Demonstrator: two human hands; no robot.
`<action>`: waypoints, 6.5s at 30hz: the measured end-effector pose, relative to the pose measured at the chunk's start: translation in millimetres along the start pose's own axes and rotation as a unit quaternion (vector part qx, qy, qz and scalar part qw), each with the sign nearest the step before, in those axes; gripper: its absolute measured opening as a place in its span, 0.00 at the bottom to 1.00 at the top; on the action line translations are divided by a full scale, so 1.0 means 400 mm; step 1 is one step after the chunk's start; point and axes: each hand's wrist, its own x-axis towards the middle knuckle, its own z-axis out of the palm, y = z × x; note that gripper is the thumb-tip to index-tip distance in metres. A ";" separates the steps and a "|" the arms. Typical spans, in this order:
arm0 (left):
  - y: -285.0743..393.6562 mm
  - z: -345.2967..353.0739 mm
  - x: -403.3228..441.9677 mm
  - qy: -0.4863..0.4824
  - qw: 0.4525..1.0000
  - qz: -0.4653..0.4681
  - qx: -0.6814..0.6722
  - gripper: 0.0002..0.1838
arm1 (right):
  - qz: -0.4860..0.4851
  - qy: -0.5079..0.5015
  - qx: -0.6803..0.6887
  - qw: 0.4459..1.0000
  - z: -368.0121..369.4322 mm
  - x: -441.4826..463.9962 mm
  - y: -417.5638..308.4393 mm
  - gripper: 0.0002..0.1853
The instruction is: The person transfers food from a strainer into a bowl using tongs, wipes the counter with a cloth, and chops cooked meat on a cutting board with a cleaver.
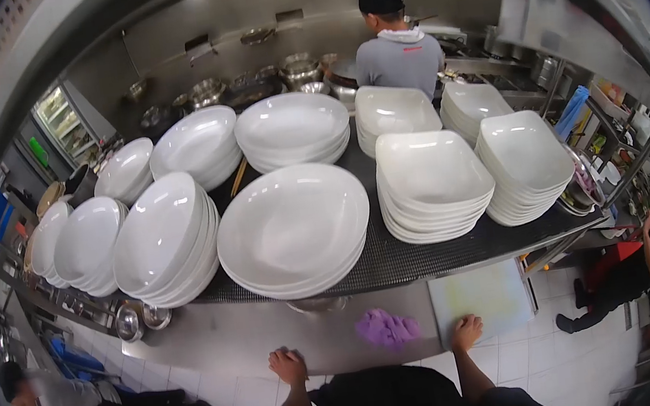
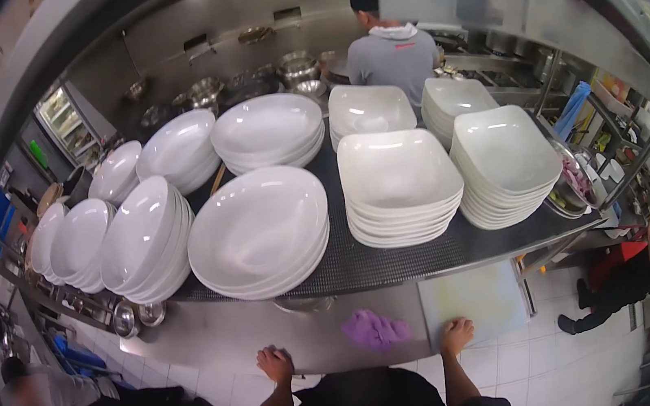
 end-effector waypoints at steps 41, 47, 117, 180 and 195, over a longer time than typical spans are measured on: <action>-0.008 0.024 0.002 -0.020 0.999 -0.014 0.035 0.10 | 0.010 -0.030 0.005 1.000 -0.018 0.004 -0.020 0.06; -0.012 0.030 0.004 -0.017 0.999 -0.015 0.027 0.09 | -0.007 -0.015 -0.002 1.000 -0.010 0.005 -0.013 0.06; -0.054 0.043 0.051 -0.178 0.977 -0.111 0.023 0.17 | -0.015 0.005 0.050 0.999 -0.048 0.006 -0.013 0.06; -0.331 -0.280 -0.965 -0.373 0.739 -0.488 -0.277 0.17 | -0.432 0.259 0.372 0.780 -0.773 0.326 -0.588 0.07; 0.048 0.005 -0.999 -0.475 0.864 -0.153 -0.058 0.28 | -0.508 0.201 0.351 0.761 -0.760 0.355 -0.524 0.19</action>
